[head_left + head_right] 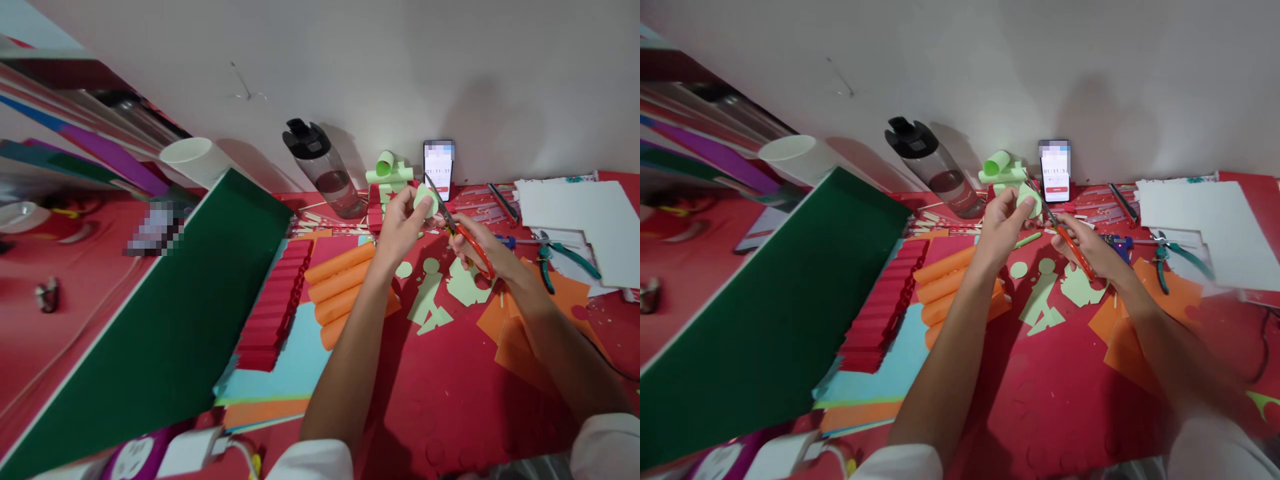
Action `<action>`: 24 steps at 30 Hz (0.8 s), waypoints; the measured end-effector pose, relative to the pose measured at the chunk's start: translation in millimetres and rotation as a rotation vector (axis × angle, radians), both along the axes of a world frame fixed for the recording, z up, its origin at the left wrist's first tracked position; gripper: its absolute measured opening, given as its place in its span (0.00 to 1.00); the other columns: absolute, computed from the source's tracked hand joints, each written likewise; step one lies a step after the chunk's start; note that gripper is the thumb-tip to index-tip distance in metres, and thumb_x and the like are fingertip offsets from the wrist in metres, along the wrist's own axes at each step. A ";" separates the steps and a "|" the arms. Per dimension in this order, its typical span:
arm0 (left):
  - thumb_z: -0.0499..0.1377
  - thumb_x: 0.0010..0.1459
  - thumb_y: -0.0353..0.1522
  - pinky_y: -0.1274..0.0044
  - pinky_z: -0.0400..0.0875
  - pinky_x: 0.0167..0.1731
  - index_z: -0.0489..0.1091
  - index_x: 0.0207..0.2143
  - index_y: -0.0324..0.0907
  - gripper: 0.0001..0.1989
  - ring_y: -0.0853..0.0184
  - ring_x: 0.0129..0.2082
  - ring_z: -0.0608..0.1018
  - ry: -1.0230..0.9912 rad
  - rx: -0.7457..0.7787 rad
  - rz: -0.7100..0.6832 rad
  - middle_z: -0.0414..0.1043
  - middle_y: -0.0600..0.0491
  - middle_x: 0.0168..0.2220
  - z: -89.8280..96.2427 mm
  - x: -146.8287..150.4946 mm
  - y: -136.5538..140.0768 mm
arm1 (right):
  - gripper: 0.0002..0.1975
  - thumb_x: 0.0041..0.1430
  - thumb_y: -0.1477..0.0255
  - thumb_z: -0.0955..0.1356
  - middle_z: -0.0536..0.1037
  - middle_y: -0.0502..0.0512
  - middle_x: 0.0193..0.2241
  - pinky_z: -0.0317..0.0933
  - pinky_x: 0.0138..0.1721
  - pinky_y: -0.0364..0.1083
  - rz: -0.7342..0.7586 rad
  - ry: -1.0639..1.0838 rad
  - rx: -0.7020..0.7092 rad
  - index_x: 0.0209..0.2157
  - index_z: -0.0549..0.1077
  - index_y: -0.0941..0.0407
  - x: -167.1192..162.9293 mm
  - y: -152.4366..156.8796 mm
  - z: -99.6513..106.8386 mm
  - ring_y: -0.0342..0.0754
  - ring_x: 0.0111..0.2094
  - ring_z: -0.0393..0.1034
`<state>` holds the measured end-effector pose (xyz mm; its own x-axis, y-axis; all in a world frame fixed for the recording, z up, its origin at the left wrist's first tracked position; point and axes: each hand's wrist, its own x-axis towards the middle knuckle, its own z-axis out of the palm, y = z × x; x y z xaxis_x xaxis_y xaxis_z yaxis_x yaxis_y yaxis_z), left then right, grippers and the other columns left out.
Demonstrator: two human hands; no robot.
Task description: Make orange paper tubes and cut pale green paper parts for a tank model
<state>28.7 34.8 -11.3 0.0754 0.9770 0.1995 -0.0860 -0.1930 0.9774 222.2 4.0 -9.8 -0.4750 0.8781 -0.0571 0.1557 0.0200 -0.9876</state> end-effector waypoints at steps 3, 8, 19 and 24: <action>0.64 0.68 0.44 0.73 0.77 0.34 0.66 0.34 0.45 0.15 0.67 0.30 0.81 -0.002 0.001 0.001 0.75 0.54 0.30 -0.1 0.0 0.0 | 0.27 0.64 0.43 0.70 0.69 0.48 0.31 0.65 0.22 0.44 0.002 -0.006 0.013 0.54 0.72 0.47 -0.3 -0.7 2.3 0.44 0.24 0.61; 0.64 0.68 0.45 0.73 0.77 0.34 0.66 0.34 0.45 0.16 0.67 0.30 0.80 -0.014 0.006 0.001 0.74 0.55 0.30 -1.7 0.0 1.2 | 0.27 0.65 0.44 0.70 0.68 0.48 0.30 0.65 0.23 0.44 0.000 -0.018 0.030 0.54 0.72 0.48 -0.6 -1.3 3.6 0.44 0.24 0.61; 0.65 0.66 0.47 0.76 0.77 0.32 0.66 0.34 0.44 0.18 0.70 0.28 0.79 -0.003 0.002 -0.011 0.75 0.55 0.29 -0.4 -0.7 0.5 | 0.29 0.65 0.43 0.69 0.67 0.46 0.28 0.63 0.19 0.44 -0.025 -0.009 0.036 0.56 0.72 0.49 -0.8 -2.0 1.2 0.42 0.21 0.60; 0.64 0.67 0.47 0.75 0.76 0.32 0.66 0.34 0.45 0.18 0.68 0.29 0.80 -0.011 0.016 -0.014 0.75 0.55 0.30 -1.4 -0.5 1.0 | 0.29 0.63 0.45 0.72 0.69 0.46 0.28 0.61 0.17 0.43 -0.047 -0.012 0.044 0.55 0.73 0.49 -2.7 -2.8 3.9 0.41 0.20 0.59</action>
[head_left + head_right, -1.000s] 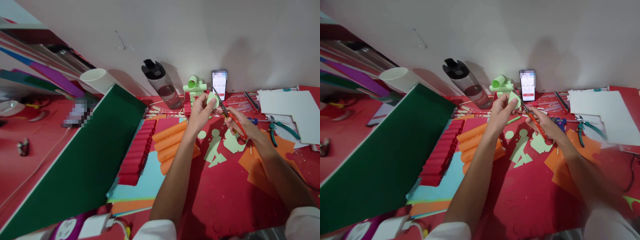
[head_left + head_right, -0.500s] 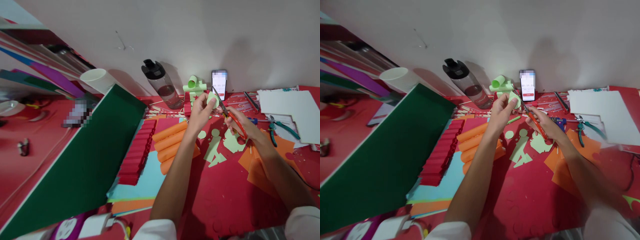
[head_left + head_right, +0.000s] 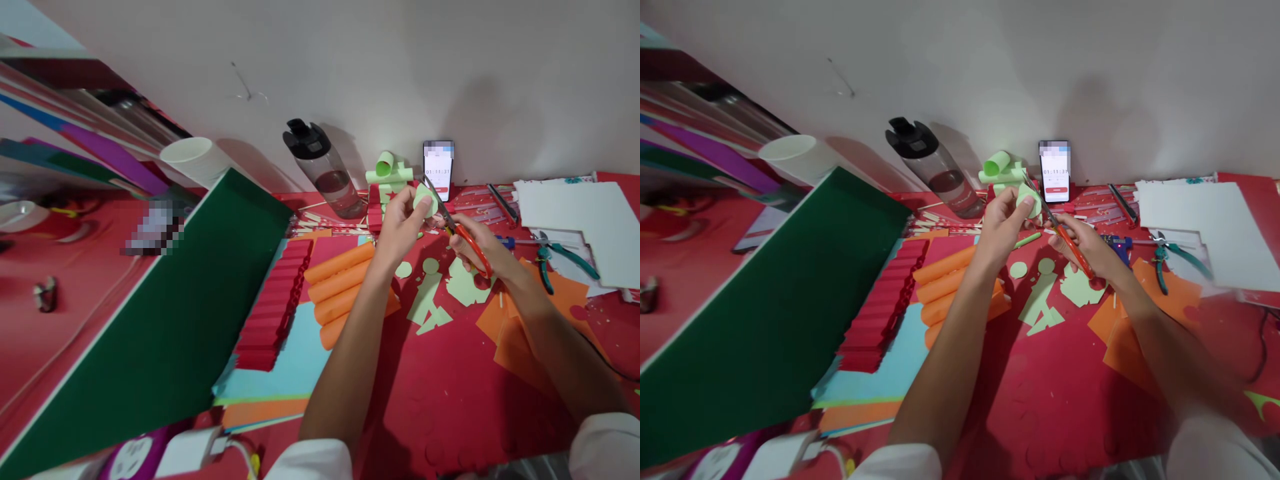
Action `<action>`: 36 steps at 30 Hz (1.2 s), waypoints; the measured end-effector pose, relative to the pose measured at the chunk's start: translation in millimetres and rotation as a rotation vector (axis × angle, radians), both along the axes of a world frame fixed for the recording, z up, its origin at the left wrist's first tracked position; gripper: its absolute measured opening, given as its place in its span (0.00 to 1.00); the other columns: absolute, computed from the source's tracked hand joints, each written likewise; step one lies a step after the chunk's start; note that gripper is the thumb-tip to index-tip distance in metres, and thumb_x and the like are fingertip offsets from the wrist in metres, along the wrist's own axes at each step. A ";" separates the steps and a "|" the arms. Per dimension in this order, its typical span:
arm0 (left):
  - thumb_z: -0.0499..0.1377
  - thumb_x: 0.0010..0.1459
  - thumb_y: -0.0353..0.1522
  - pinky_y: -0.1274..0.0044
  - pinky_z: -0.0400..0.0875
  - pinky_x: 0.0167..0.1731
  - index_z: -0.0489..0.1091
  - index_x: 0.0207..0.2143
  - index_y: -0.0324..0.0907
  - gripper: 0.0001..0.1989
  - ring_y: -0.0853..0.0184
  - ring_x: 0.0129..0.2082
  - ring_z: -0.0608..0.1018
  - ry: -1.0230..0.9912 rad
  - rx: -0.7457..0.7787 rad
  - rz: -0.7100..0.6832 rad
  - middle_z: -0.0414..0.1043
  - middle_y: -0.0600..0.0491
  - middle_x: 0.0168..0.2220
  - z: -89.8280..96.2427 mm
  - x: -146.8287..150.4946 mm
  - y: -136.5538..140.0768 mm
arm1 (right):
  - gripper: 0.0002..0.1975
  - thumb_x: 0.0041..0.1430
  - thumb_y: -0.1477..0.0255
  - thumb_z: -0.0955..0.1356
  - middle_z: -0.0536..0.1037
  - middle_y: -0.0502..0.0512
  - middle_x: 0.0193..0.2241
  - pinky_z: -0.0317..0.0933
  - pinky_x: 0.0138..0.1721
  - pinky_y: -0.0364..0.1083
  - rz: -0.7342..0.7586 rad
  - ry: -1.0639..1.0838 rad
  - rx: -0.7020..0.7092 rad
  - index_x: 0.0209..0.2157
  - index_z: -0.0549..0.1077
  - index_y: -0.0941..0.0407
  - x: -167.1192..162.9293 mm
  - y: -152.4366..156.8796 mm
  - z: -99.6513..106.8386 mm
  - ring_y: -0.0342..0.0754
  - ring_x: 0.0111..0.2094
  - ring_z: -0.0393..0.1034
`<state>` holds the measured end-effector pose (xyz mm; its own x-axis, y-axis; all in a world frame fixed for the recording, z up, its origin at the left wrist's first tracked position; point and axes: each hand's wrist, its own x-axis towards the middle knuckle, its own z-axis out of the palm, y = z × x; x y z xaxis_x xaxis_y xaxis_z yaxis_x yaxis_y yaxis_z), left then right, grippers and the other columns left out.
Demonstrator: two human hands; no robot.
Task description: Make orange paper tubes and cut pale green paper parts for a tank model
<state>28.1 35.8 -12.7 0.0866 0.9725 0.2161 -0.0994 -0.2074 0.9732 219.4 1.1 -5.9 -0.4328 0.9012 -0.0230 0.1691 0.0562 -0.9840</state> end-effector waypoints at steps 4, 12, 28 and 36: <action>0.65 0.65 0.49 0.76 0.74 0.30 0.67 0.35 0.44 0.19 0.69 0.28 0.79 -0.053 0.010 -0.025 0.76 0.54 0.31 -2.4 1.5 0.7 | 0.27 0.62 0.49 0.74 0.70 0.46 0.28 0.60 0.16 0.41 -0.010 0.023 0.020 0.55 0.73 0.51 -0.7 -0.1 -0.7 0.39 0.20 0.59; 0.67 0.62 0.47 0.76 0.71 0.27 0.71 0.38 0.44 0.17 0.70 0.25 0.77 -0.115 0.000 -0.069 0.77 0.53 0.32 -6.4 5.9 0.7 | 0.26 0.62 0.52 0.76 0.70 0.45 0.28 0.60 0.16 0.40 -0.023 0.064 0.027 0.54 0.73 0.51 -1.8 0.5 -2.5 0.38 0.19 0.60; 0.62 0.67 0.44 0.77 0.70 0.25 0.67 0.33 0.44 0.15 0.71 0.23 0.76 -0.034 0.025 0.027 0.73 0.56 0.27 -4.3 6.6 0.8 | 0.36 0.59 0.38 0.70 0.66 0.45 0.28 0.63 0.20 0.42 0.073 0.053 -0.014 0.56 0.70 0.50 5.2 3.2 -10.0 0.41 0.22 0.60; 0.61 0.68 0.42 0.77 0.69 0.25 0.67 0.35 0.44 0.14 0.70 0.24 0.77 -0.023 0.026 0.020 0.74 0.55 0.28 -3.5 6.3 0.3 | 0.38 0.57 0.36 0.70 0.66 0.44 0.28 0.63 0.20 0.42 0.082 0.039 -0.006 0.56 0.70 0.51 4.6 2.9 -6.6 0.40 0.21 0.59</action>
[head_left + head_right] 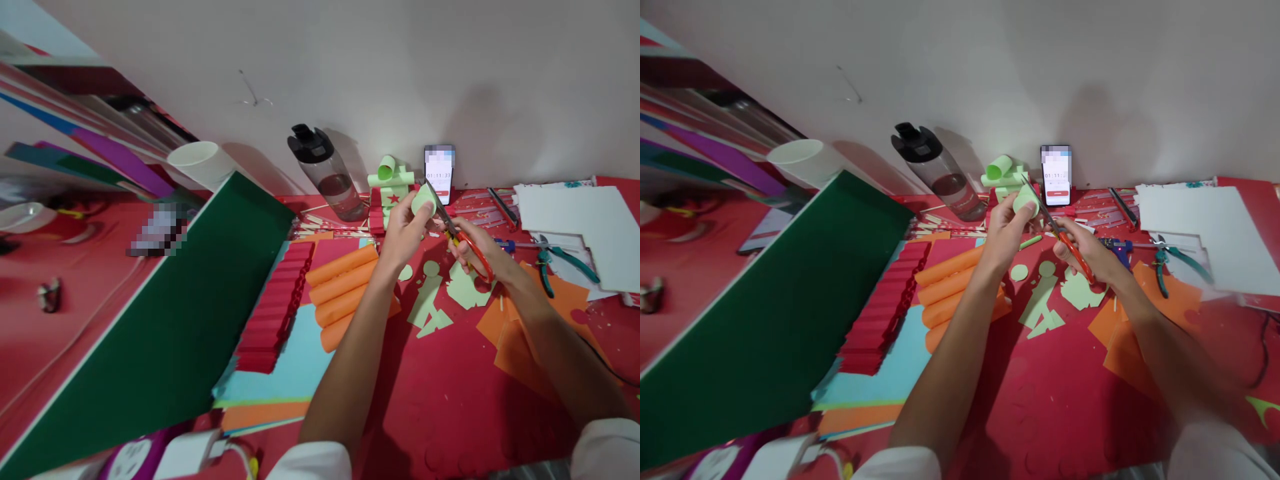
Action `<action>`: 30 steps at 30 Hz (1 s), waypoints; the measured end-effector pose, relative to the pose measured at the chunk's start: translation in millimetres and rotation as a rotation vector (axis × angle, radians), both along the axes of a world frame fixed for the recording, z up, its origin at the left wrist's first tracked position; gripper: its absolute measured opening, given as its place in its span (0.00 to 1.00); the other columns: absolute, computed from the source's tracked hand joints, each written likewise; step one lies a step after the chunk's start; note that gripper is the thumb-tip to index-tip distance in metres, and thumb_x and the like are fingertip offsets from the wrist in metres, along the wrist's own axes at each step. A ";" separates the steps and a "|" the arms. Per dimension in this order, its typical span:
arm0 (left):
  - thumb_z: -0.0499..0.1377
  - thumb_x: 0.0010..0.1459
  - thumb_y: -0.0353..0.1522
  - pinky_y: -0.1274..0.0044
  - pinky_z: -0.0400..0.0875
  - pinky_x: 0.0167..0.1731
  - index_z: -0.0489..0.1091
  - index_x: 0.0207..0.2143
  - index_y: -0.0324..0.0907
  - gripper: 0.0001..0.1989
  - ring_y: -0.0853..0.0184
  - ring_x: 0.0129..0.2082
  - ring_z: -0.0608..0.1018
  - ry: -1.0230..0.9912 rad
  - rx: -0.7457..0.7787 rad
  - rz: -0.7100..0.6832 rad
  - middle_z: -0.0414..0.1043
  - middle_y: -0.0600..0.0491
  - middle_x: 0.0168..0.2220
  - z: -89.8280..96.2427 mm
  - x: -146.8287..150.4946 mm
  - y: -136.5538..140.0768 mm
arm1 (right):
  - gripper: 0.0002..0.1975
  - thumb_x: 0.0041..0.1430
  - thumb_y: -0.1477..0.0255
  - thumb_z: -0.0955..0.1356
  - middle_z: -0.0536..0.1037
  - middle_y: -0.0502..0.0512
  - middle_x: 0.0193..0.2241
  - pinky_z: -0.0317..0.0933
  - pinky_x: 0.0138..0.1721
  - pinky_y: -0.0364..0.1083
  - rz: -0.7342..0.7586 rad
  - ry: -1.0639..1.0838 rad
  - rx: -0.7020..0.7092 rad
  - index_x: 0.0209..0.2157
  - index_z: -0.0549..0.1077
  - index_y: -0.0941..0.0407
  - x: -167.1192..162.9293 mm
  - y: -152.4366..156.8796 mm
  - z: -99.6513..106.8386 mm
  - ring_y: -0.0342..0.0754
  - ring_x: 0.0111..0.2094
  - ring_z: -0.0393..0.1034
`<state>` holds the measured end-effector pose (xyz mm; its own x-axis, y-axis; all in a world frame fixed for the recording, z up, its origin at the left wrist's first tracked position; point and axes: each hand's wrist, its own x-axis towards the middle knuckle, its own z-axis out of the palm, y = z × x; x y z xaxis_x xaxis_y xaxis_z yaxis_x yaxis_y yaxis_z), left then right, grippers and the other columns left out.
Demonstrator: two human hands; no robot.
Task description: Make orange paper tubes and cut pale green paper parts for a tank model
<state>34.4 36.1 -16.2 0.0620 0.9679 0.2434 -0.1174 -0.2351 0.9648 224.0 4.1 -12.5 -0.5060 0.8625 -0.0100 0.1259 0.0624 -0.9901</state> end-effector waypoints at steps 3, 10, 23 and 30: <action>0.60 0.69 0.42 0.77 0.68 0.25 0.67 0.35 0.44 0.13 0.71 0.24 0.77 0.002 -0.005 0.002 0.74 0.55 0.29 0.1 0.2 0.1 | 0.38 0.57 0.36 0.70 0.66 0.45 0.29 0.63 0.21 0.42 -0.005 -0.030 0.015 0.55 0.70 0.51 0.2 -1.2 2.8 0.40 0.22 0.60; 0.60 0.68 0.42 0.77 0.67 0.26 0.66 0.35 0.44 0.13 0.70 0.24 0.76 0.019 -0.001 0.000 0.73 0.55 0.29 -0.4 0.0 0.0 | 0.33 0.62 0.40 0.70 0.69 0.46 0.32 0.62 0.20 0.42 -0.024 -0.058 0.064 0.55 0.70 0.51 0.1 -1.8 1.9 0.39 0.21 0.59; 0.61 0.68 0.41 0.76 0.68 0.25 0.67 0.33 0.44 0.13 0.70 0.24 0.76 0.011 -0.015 0.004 0.72 0.55 0.26 0.6 -0.5 -0.3 | 0.24 0.61 0.52 0.76 0.71 0.46 0.30 0.59 0.17 0.41 -0.118 -0.065 0.032 0.51 0.75 0.52 -4.2 -2.1 6.6 0.38 0.19 0.57; 0.62 0.66 0.43 0.77 0.68 0.24 0.68 0.34 0.44 0.13 0.70 0.25 0.76 -0.048 -0.013 -0.027 0.74 0.54 0.29 0.2 0.5 -1.2 | 0.24 0.61 0.52 0.75 0.71 0.45 0.29 0.57 0.16 0.41 -0.125 -0.048 0.029 0.52 0.74 0.51 -5.8 -3.0 6.0 0.37 0.16 0.57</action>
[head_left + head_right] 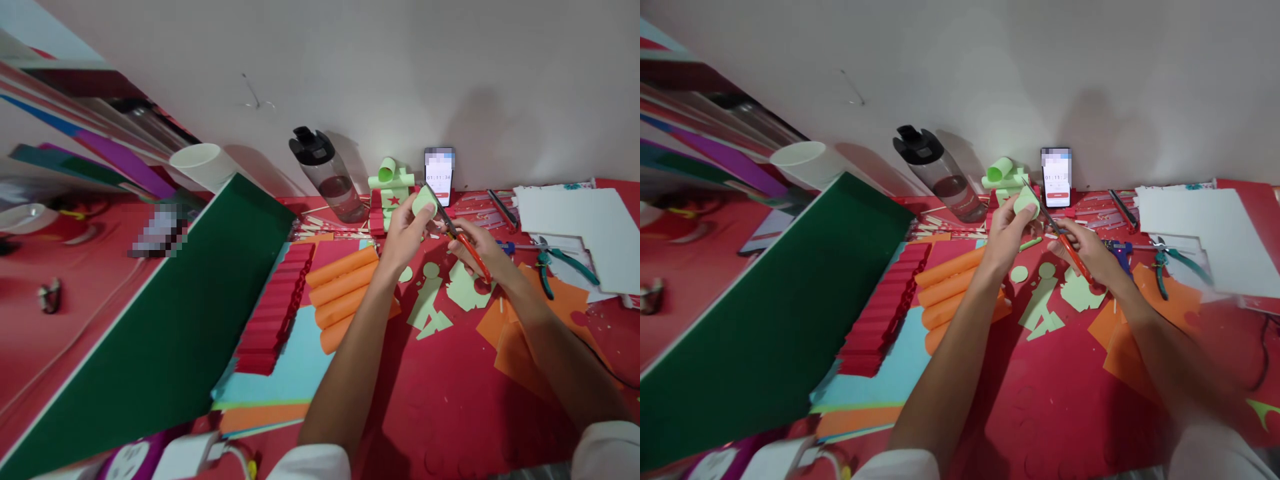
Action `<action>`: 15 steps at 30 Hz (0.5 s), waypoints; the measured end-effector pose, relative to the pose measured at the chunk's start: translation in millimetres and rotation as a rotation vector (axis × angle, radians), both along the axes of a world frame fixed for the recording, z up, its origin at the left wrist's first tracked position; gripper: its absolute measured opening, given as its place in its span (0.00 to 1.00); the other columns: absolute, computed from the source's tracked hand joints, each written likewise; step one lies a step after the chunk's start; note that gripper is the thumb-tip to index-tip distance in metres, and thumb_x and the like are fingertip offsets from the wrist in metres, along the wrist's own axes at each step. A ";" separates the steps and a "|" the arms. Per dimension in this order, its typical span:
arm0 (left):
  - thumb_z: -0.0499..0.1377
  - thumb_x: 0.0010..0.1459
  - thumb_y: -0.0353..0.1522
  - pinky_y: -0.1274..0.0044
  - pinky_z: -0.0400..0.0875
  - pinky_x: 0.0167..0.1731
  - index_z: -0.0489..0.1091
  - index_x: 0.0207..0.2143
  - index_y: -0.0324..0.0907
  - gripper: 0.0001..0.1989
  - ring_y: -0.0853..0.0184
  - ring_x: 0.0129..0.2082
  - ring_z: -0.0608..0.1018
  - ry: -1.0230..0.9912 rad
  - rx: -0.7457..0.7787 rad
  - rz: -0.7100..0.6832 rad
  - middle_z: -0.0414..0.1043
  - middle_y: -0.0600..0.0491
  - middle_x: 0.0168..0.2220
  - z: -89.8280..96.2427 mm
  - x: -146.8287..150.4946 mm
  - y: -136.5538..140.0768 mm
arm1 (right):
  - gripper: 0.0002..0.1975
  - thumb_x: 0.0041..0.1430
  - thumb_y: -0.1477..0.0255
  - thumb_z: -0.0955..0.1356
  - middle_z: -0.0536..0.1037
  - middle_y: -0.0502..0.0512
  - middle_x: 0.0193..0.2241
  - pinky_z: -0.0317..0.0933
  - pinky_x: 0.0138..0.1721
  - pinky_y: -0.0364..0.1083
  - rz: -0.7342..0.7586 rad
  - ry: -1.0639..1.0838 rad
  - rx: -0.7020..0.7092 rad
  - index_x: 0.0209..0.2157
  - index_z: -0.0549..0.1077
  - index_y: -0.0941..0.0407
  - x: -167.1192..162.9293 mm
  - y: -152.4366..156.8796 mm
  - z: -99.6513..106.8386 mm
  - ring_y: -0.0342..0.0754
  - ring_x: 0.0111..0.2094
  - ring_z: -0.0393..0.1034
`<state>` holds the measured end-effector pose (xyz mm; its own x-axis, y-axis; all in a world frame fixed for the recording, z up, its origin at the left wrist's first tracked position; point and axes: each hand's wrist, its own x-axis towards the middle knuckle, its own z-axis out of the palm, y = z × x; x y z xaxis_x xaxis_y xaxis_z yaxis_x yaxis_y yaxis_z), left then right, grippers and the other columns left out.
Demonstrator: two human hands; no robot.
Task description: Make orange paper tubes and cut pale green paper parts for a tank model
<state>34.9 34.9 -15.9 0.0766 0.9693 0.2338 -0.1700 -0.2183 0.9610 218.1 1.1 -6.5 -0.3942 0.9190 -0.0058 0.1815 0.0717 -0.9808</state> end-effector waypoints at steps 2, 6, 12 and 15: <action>0.62 0.66 0.43 0.76 0.69 0.26 0.69 0.35 0.44 0.13 0.70 0.25 0.76 -0.004 -0.001 -0.010 0.75 0.53 0.31 0.7 0.6 -1.0 | 0.25 0.61 0.51 0.75 0.71 0.45 0.29 0.56 0.16 0.41 -0.005 0.009 0.005 0.52 0.74 0.52 -0.9 -0.3 -0.2 0.37 0.16 0.56; 0.62 0.66 0.45 0.76 0.69 0.26 0.68 0.34 0.44 0.15 0.70 0.25 0.76 0.002 -0.007 0.008 0.76 0.53 0.31 1.4 1.6 -2.1 | 0.25 0.62 0.51 0.75 0.67 0.42 0.25 0.57 0.17 0.42 -0.016 0.012 0.002 0.52 0.74 0.51 -1.6 -0.4 -0.5 0.37 0.15 0.56; 0.60 0.67 0.45 0.77 0.68 0.24 0.68 0.34 0.44 0.15 0.70 0.25 0.77 -0.018 0.001 0.028 0.76 0.53 0.31 -1.7 1.2 0.8 | 0.24 0.62 0.48 0.73 0.67 0.43 0.26 0.56 0.16 0.42 0.011 -0.011 -0.009 0.50 0.74 0.50 0.1 -1.0 -0.5 0.38 0.16 0.57; 0.60 0.68 0.45 0.77 0.68 0.23 0.67 0.33 0.44 0.15 0.70 0.24 0.77 0.000 0.012 0.044 0.76 0.54 0.30 -2.3 1.1 1.6 | 0.26 0.63 0.46 0.72 0.67 0.45 0.27 0.59 0.17 0.42 0.040 -0.016 0.000 0.52 0.73 0.49 2.5 0.0 -5.3 0.40 0.18 0.59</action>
